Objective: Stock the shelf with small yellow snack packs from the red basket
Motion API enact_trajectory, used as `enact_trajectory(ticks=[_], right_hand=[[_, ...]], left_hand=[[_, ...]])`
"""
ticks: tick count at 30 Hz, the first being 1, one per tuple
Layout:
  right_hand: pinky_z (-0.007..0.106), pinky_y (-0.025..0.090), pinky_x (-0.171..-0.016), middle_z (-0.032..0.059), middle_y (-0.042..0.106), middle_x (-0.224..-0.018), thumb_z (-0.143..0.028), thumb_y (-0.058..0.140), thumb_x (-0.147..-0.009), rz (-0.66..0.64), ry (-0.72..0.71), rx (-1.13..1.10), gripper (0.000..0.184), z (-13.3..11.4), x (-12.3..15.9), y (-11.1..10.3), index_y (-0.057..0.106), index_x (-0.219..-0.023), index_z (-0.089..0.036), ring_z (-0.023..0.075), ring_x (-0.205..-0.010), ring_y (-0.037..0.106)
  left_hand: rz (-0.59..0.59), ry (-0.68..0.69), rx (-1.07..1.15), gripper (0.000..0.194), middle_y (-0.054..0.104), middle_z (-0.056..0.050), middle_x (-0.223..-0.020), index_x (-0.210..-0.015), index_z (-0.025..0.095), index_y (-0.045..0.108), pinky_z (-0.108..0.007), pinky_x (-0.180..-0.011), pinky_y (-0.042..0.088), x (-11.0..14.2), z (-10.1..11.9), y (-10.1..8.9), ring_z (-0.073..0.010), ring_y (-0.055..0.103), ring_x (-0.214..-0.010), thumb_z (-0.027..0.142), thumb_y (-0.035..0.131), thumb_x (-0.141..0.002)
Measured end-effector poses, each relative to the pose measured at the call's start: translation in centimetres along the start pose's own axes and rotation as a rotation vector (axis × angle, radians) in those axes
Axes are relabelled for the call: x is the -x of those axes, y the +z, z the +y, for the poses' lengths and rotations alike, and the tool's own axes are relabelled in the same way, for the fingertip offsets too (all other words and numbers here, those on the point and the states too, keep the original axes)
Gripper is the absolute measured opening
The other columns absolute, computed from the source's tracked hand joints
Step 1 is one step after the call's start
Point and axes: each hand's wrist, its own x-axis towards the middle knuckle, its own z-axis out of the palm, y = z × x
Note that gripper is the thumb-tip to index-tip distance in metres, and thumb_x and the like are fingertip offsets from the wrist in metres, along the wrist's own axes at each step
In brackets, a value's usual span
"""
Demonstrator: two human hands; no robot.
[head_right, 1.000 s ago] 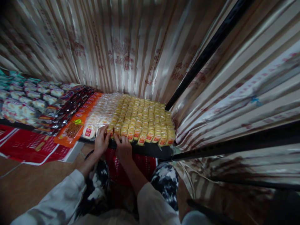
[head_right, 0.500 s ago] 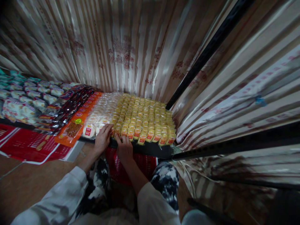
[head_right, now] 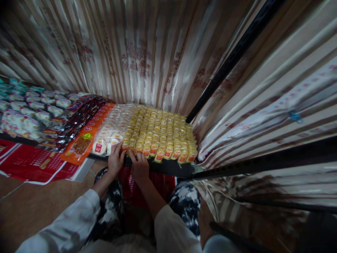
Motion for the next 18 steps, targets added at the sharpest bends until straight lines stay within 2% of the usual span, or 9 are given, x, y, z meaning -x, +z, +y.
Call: enact_trajectory(ticks=[5,14,18], right_hand=[[0.032,0.046,-0.079,0.0102,0.057,-0.102,-0.005,0.044,-0.074,0.002,0.001,-0.030,0.059,0.2,0.0,0.1,0.048,-0.131,-0.020,0.0208,-0.088,0.050],[0.033,0.048,-0.085,0.0101,0.053,-0.107,-0.002,0.041,-0.075,0.068,-0.061,-0.174,0.054,1.1,0.6,0.7,0.050,-0.125,-0.019,0.0195,-0.096,0.050],[0.035,0.048,-0.086,0.0114,0.053,-0.105,-0.001,0.041,-0.073,0.085,-0.071,-0.205,0.055,1.3,0.6,1.1,0.052,-0.124,-0.016,0.0209,-0.095,0.049]], left_hand=[[-0.017,-0.015,-0.002,0.043,0.049,-0.011,-0.117,-0.133,0.018,0.040,-0.037,-0.096,0.043,0.1,-0.3,0.6,-0.0208,0.049,-0.113,0.026,0.039,-0.091],[0.023,-0.017,-0.092,0.042,0.051,-0.010,-0.098,-0.131,0.014,0.044,-0.034,-0.081,0.050,0.0,-0.2,1.2,-0.0199,0.056,-0.090,0.028,0.041,-0.091],[0.027,-0.001,-0.090,0.043,0.052,-0.011,-0.104,-0.132,0.015,0.041,-0.035,-0.085,0.049,0.1,-0.1,1.3,-0.0212,0.054,-0.098,0.025,0.040,-0.091]])
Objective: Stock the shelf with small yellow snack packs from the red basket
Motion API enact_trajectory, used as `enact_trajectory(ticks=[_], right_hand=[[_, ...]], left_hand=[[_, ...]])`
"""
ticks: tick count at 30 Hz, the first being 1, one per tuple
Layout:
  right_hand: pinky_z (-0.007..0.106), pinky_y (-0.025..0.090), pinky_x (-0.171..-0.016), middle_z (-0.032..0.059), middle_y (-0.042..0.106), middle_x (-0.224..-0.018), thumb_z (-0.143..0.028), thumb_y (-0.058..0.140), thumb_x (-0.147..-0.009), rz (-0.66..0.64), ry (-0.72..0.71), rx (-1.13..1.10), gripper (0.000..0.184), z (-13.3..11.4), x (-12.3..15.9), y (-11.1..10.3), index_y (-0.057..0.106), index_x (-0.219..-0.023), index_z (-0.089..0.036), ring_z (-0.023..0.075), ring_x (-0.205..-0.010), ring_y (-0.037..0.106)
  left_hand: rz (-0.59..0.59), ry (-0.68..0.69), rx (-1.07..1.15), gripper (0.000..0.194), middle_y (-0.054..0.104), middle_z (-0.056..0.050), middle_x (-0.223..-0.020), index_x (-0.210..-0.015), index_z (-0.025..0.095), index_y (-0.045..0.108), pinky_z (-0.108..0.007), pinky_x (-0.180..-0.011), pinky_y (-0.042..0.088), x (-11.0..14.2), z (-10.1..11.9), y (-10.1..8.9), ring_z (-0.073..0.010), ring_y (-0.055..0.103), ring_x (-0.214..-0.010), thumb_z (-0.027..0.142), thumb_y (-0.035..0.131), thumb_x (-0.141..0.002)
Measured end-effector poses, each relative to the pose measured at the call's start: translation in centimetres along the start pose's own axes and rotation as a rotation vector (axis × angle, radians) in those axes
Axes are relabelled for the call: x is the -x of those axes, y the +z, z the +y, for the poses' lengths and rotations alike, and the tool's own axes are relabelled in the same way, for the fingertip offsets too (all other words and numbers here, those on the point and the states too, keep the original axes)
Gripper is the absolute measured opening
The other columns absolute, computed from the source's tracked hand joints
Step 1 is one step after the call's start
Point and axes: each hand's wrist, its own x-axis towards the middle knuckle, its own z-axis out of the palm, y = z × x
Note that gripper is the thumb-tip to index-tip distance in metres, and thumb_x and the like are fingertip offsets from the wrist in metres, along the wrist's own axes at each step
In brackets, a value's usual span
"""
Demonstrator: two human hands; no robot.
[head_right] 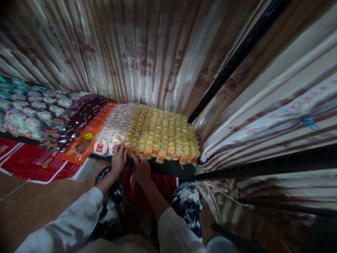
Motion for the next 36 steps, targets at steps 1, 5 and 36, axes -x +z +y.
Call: enact_trajectory(ticks=[1,5,36], right_hand=[[0.036,0.048,-0.086,0.0118,0.052,-0.105,-0.001,0.041,-0.073,0.006,-0.009,-0.010,0.055,0.0,0.0,0.0,0.051,-0.124,-0.016,0.0211,-0.096,0.049],[0.037,0.046,-0.092,0.0116,0.051,-0.110,-0.002,0.038,-0.075,0.057,-0.073,-0.069,0.053,0.2,0.6,-0.2,0.050,-0.125,-0.016,0.0209,-0.104,0.048],[0.045,0.044,-0.090,0.0128,0.039,-0.131,-0.011,0.036,-0.085,0.458,0.265,0.073,0.042,2.5,5.6,-4.9,0.056,-0.120,-0.022,0.0243,-0.118,0.040]], left_hand=[[-0.003,-0.008,0.000,0.044,0.052,-0.013,-0.108,-0.133,0.014,0.040,-0.036,-0.086,0.049,0.0,0.1,0.0,-0.0220,0.054,-0.101,0.025,0.040,-0.091],[0.008,-0.019,0.004,0.048,0.048,-0.017,-0.122,-0.135,0.011,0.033,-0.039,-0.094,0.044,0.3,0.7,-0.4,-0.0249,0.048,-0.115,0.024,0.041,-0.090],[-0.274,0.256,0.089,0.034,0.053,-0.008,-0.115,-0.117,0.020,0.051,-0.026,-0.083,0.052,5.5,7.0,2.2,-0.0158,0.054,-0.106,0.011,0.040,-0.086]])
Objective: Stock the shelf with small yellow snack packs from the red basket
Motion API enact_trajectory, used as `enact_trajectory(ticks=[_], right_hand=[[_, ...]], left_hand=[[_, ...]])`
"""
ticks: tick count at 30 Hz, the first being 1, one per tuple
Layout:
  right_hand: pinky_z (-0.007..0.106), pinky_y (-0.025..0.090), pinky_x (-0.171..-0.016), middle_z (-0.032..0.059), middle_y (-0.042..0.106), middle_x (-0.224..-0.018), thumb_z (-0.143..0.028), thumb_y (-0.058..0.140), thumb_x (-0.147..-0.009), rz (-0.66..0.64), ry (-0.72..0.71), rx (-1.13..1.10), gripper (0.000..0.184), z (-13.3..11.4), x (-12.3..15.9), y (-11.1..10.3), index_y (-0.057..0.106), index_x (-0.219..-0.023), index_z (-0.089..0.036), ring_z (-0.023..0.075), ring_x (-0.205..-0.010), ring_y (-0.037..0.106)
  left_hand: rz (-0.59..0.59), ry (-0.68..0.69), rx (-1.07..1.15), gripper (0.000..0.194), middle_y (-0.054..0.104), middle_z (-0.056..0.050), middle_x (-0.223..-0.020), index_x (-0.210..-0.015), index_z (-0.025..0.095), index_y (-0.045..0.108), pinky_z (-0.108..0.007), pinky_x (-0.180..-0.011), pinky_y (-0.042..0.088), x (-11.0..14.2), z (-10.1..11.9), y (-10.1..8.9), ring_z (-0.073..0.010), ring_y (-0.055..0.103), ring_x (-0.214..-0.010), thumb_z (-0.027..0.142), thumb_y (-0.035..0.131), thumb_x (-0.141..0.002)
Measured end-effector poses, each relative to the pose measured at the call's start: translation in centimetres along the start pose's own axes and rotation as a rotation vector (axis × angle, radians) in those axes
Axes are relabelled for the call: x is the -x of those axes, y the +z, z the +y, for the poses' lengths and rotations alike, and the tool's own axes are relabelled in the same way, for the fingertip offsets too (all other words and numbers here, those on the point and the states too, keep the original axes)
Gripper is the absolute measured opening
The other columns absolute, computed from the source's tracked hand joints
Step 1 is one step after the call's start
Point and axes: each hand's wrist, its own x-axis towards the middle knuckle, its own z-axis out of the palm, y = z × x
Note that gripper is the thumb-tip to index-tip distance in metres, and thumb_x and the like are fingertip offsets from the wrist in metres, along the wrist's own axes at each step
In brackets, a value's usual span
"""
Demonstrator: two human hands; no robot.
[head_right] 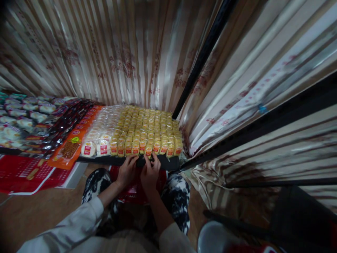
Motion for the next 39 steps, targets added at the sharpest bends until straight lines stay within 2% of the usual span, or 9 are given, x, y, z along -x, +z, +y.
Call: enact_trajectory(ticks=[6,9,17,24,30,39], right_hand=[[0.042,0.046,-0.087,0.0113,0.035,-0.135,-0.017,0.037,-0.088,-0.070,0.022,-0.032,0.039,1.0,-0.4,1.0,0.058,-0.119,-0.025,0.0252,-0.119,0.039],[0.042,0.045,-0.089,0.0118,0.036,-0.135,-0.021,0.036,-0.090,-0.061,0.042,-0.035,0.037,0.9,-0.5,1.5,0.058,-0.119,-0.024,0.0255,-0.121,0.038],[0.042,0.043,-0.093,0.0122,0.040,-0.132,-0.024,0.035,-0.091,-0.041,0.058,-0.078,0.036,1.6,-0.4,1.7,0.059,-0.118,-0.021,0.0235,-0.121,0.039],[0.046,0.040,-0.097,0.0121,0.045,-0.130,-0.024,0.034,-0.091,-0.007,0.090,-0.115,0.037,1.6,-0.5,1.3,0.057,-0.120,-0.021,0.0232,-0.119,0.043],[0.044,0.041,-0.098,0.0136,0.049,-0.124,-0.028,0.034,-0.092,0.054,0.119,-0.176,0.037,1.0,-0.6,0.9,0.057,-0.118,-0.017,0.0224,-0.117,0.047],[0.041,0.041,-0.097,0.0120,0.048,-0.128,-0.025,0.032,-0.092,-0.030,0.042,-0.183,0.037,0.3,-1.2,2.3,0.058,-0.118,-0.019,0.0206,-0.118,0.046]], left_hand=[[-0.057,-0.050,0.041,0.035,0.051,-0.009,-0.120,-0.118,0.019,0.051,-0.027,-0.081,0.053,-0.5,0.9,0.6,-0.0167,0.055,-0.108,0.011,0.040,-0.086],[-0.089,-0.064,0.062,0.034,0.052,-0.010,-0.121,-0.119,0.018,0.051,-0.029,-0.085,0.052,-0.8,1.1,0.7,-0.0176,0.055,-0.108,0.013,0.041,-0.087],[-0.136,0.030,0.130,0.035,0.056,-0.012,-0.121,-0.118,0.013,0.053,-0.033,-0.096,0.046,-1.7,2.0,1.4,-0.0175,0.052,-0.114,0.010,0.042,-0.085],[-0.083,0.053,0.141,0.037,0.054,-0.011,-0.125,-0.121,0.015,0.050,-0.035,-0.099,0.045,-1.2,1.4,2.2,-0.0168,0.049,-0.119,0.010,0.038,-0.086],[-0.036,0.101,0.146,0.042,0.052,-0.011,-0.128,-0.128,0.016,0.043,-0.037,-0.101,0.043,-0.3,0.8,2.5,-0.0171,0.045,-0.123,0.011,0.036,-0.086],[0.042,0.060,0.107,0.041,0.052,-0.016,-0.125,-0.127,0.013,0.044,-0.038,-0.098,0.046,-0.1,0.4,1.4,-0.0204,0.048,-0.120,0.010,0.035,-0.087]])
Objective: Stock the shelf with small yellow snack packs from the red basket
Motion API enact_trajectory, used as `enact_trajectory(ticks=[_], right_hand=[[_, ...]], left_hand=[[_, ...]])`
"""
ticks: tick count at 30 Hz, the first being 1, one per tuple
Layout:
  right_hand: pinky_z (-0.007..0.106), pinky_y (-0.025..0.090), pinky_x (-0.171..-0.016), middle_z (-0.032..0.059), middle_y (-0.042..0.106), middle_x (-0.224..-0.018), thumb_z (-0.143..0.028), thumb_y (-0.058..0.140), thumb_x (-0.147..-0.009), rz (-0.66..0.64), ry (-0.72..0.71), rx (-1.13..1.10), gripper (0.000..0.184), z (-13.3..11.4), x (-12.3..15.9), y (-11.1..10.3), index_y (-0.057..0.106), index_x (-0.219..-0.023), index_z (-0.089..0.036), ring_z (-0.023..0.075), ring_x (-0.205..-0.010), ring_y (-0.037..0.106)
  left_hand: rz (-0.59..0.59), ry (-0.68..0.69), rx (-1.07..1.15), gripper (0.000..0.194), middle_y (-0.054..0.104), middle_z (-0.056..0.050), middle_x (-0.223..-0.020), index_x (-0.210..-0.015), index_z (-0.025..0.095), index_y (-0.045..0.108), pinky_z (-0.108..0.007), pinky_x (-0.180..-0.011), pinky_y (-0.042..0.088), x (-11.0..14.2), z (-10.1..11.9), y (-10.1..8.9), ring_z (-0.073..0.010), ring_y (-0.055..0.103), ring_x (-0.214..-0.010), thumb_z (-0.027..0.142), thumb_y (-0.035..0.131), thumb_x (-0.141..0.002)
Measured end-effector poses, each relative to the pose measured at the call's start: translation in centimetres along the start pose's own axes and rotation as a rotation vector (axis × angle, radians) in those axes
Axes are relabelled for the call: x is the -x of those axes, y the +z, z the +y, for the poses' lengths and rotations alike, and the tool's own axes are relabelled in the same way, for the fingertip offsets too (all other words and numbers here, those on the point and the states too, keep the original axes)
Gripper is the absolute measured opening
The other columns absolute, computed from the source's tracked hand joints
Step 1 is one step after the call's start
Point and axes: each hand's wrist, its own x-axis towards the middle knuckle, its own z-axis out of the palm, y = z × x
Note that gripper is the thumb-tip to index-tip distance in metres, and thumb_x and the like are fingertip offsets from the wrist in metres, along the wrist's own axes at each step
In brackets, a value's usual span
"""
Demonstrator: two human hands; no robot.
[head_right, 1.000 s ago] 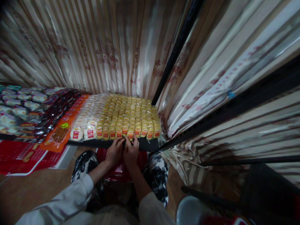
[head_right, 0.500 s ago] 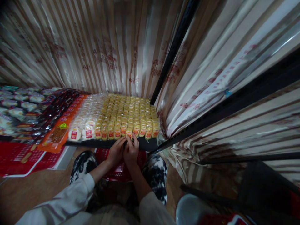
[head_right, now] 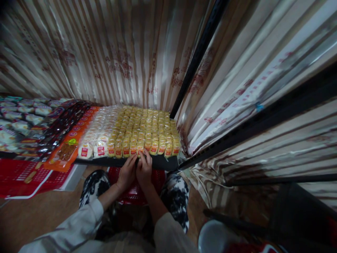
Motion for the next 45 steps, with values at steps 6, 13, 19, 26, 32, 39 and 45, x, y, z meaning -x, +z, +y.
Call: enact_trajectory(ticks=[6,13,19,26,32,39,45], right_hand=[[0.042,0.041,-0.097,0.0132,0.051,-0.124,-0.026,0.031,-0.093,0.002,0.019,-0.035,0.037,0.6,0.2,0.4,0.058,-0.117,-0.017,0.0205,-0.116,0.048],[0.043,0.041,-0.097,0.0123,0.051,-0.121,-0.023,0.031,-0.092,-0.007,0.017,-0.038,0.036,0.7,0.1,0.5,0.057,-0.117,-0.018,0.0204,-0.115,0.046],[0.041,0.043,-0.094,0.0112,0.050,-0.112,-0.022,0.034,-0.091,0.038,0.009,-0.026,0.035,0.5,0.1,0.5,0.059,-0.115,-0.019,0.0196,-0.107,0.048],[0.037,0.043,-0.094,0.0094,0.052,-0.108,-0.019,0.035,-0.089,0.028,0.056,-0.042,0.034,0.8,-0.2,0.6,0.062,-0.110,-0.019,0.0182,-0.104,0.049],[0.039,0.041,-0.096,0.0108,0.050,-0.114,-0.018,0.034,-0.088,0.031,0.060,-0.033,0.035,0.8,0.4,0.2,0.063,-0.108,-0.018,0.0195,-0.109,0.047],[0.042,0.040,-0.097,0.0134,0.052,-0.118,-0.018,0.033,-0.087,0.019,0.049,-0.008,0.037,1.1,1.0,-0.3,0.058,-0.114,-0.014,0.0205,-0.113,0.046],[0.041,0.041,-0.095,0.0136,0.055,-0.117,-0.016,0.033,-0.085,0.005,0.039,0.010,0.039,1.0,1.1,-0.5,0.058,-0.115,-0.012,0.0201,-0.112,0.047]], left_hand=[[-0.038,-0.029,-0.043,0.046,0.053,-0.014,-0.120,-0.128,0.016,0.043,-0.033,-0.093,0.049,-0.1,-0.2,-0.1,-0.0195,0.050,-0.116,0.007,0.040,-0.083],[-0.042,0.002,-0.061,0.049,0.052,-0.013,-0.117,-0.131,0.016,0.039,-0.033,-0.088,0.050,-0.1,-0.8,0.2,-0.0200,0.051,-0.111,0.006,0.040,-0.082],[-0.084,-0.018,-0.054,0.053,0.051,-0.012,-0.120,-0.133,0.019,0.038,-0.031,-0.088,0.049,-0.2,-0.6,0.0,-0.0197,0.050,-0.114,0.007,0.041,-0.082],[-0.132,-0.051,-0.079,0.050,0.052,-0.014,-0.119,-0.131,0.018,0.041,-0.033,-0.088,0.049,-0.3,-0.5,0.2,-0.0219,0.050,-0.113,0.010,0.044,-0.082],[-0.109,0.006,-0.058,0.049,0.051,-0.013,-0.118,-0.129,0.017,0.043,-0.033,-0.091,0.048,0.0,-0.2,-0.2,-0.0200,0.049,-0.113,0.006,0.041,-0.081],[-0.204,-0.041,-0.117,0.049,0.050,-0.010,-0.118,-0.126,0.019,0.047,-0.031,-0.093,0.047,-0.6,0.6,-0.8,-0.0188,0.048,-0.112,0.005,0.040,-0.080],[-0.281,-0.121,-0.157,0.050,0.048,-0.010,-0.121,-0.128,0.018,0.045,-0.030,-0.093,0.046,-1.2,1.7,-1.4,-0.0178,0.048,-0.113,0.006,0.040,-0.080]])
